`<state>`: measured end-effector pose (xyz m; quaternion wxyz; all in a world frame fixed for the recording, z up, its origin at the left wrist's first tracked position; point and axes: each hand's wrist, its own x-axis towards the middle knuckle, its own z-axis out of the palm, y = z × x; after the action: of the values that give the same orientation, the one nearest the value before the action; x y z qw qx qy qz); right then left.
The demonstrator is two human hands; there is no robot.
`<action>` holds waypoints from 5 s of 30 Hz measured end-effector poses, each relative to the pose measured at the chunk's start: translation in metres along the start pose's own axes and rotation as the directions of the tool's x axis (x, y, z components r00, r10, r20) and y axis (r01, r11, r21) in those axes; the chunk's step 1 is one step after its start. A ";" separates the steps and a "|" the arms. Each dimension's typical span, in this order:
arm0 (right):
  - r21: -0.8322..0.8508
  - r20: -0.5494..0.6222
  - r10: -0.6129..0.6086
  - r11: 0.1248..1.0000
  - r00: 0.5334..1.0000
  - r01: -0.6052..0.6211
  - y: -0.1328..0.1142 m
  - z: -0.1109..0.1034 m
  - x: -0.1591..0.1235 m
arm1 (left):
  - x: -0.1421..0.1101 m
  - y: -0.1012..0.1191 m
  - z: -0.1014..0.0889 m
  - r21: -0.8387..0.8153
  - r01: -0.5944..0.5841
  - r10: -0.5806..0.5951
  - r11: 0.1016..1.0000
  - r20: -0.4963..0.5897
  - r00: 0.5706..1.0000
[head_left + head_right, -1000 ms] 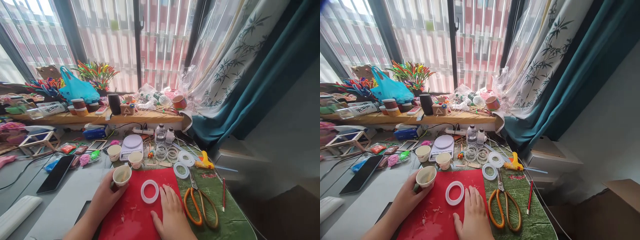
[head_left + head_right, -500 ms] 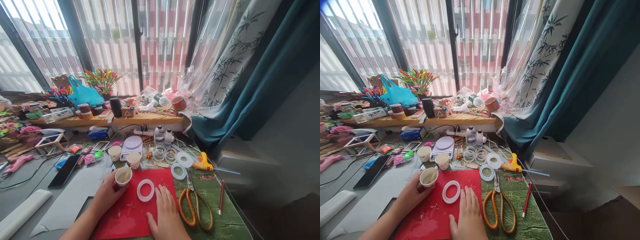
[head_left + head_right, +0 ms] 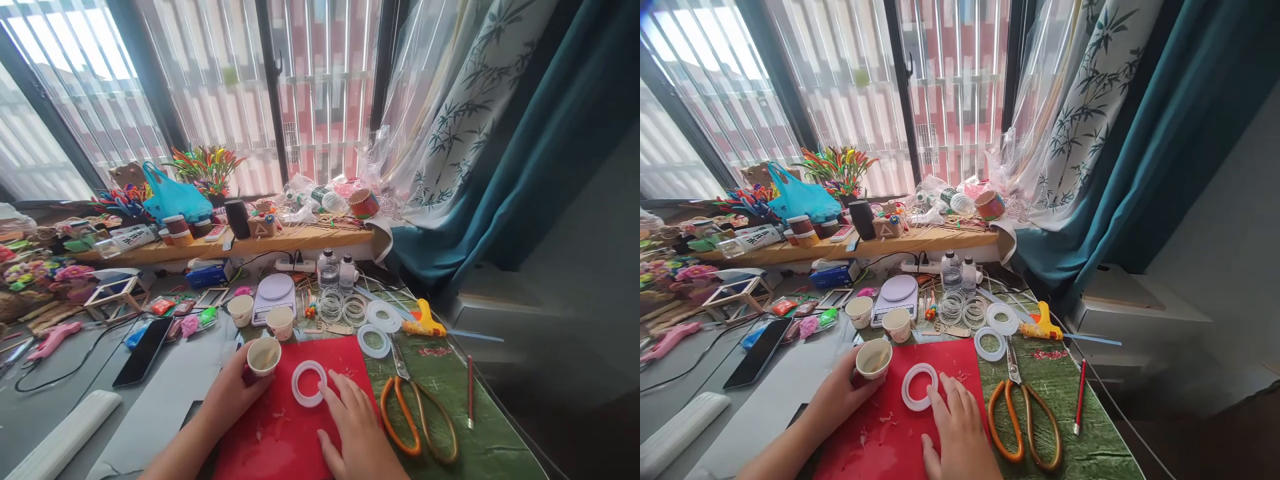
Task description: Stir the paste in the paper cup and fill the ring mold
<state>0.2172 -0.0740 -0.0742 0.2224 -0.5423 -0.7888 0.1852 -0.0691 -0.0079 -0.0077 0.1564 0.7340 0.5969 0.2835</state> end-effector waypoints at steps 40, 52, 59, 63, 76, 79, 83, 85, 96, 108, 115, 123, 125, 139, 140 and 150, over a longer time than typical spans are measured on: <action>0.351 0.166 -0.141 0.933 0.976 0.075 -0.004 -0.053 0.082 | 0.025 0.027 0.037 -0.398 -0.012 0.075 0.917 0.144 0.987; 0.002 0.142 -0.300 0.953 0.943 0.303 0.010 -0.046 0.071 | 0.029 0.020 0.024 -0.328 -0.070 0.148 0.942 0.219 0.964; 0.079 0.189 -0.289 0.957 0.938 0.279 0.004 -0.057 0.074 | 0.028 0.015 0.023 -0.302 -0.104 0.178 0.948 0.231 0.957; 0.264 0.029 -0.299 0.923 0.954 0.281 0.010 -0.058 0.074 | 0.026 0.018 0.024 -0.283 -0.124 0.184 0.951 0.194 0.964; 0.288 0.110 0.085 0.951 0.990 -0.113 -0.028 -0.086 0.115 | 0.025 0.015 0.027 -0.231 -0.221 0.267 0.947 0.190 0.945; 0.355 0.160 0.115 0.920 0.980 -0.165 -0.021 -0.078 0.113 | 0.026 0.021 0.027 -0.260 -0.201 0.252 0.945 0.181 0.951; 0.321 0.111 0.033 0.945 0.993 -0.067 -0.013 -0.071 0.109 | 0.027 0.025 0.030 -0.255 -0.198 0.239 0.947 0.145 0.960; 0.327 0.041 0.026 0.944 0.999 -0.038 -0.010 -0.071 0.108 | 0.029 0.023 0.030 -0.240 -0.223 0.264 0.945 0.153 0.952; 0.378 -0.034 -0.035 0.925 0.999 0.045 -0.014 -0.073 0.103 | 0.030 0.016 0.029 -0.172 -0.251 0.280 0.952 0.171 0.945; 0.303 -0.113 -0.069 0.948 0.991 0.100 -0.012 -0.070 0.107 | 0.029 0.017 0.029 -0.182 -0.283 0.309 0.942 0.135 0.942; 0.357 -0.026 -0.042 0.933 0.999 0.048 -0.015 -0.072 0.106 | 0.029 0.014 0.031 -0.167 -0.271 0.297 0.948 0.160 0.941; 0.404 0.014 -0.027 0.915 1.000 0.019 -0.010 -0.073 0.104 | 0.030 0.017 0.030 -0.203 -0.205 0.242 0.957 0.182 0.953; 0.386 0.005 -0.022 0.922 1.000 0.019 -0.010 -0.072 0.104 | 0.032 0.020 0.028 -0.221 -0.194 0.239 0.956 0.197 0.951; 0.446 -0.034 -0.001 0.895 0.999 0.016 -0.009 -0.069 0.105 | 0.034 0.021 0.029 -0.234 -0.217 0.267 0.948 0.204 0.942; 0.459 -0.035 0.003 0.888 0.999 0.014 -0.008 -0.069 0.105 | 0.034 0.021 0.029 -0.231 -0.220 0.269 0.948 0.207 0.941; 0.437 -0.063 0.062 0.899 0.996 -0.028 -0.004 -0.065 0.103 | 0.032 0.018 0.031 -0.209 -0.218 0.264 0.953 0.223 0.939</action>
<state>0.2179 0.0246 -0.0024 0.3632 -0.5035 -0.7056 0.3415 -0.0324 0.0217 -0.0146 0.2599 0.8141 0.4497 0.2598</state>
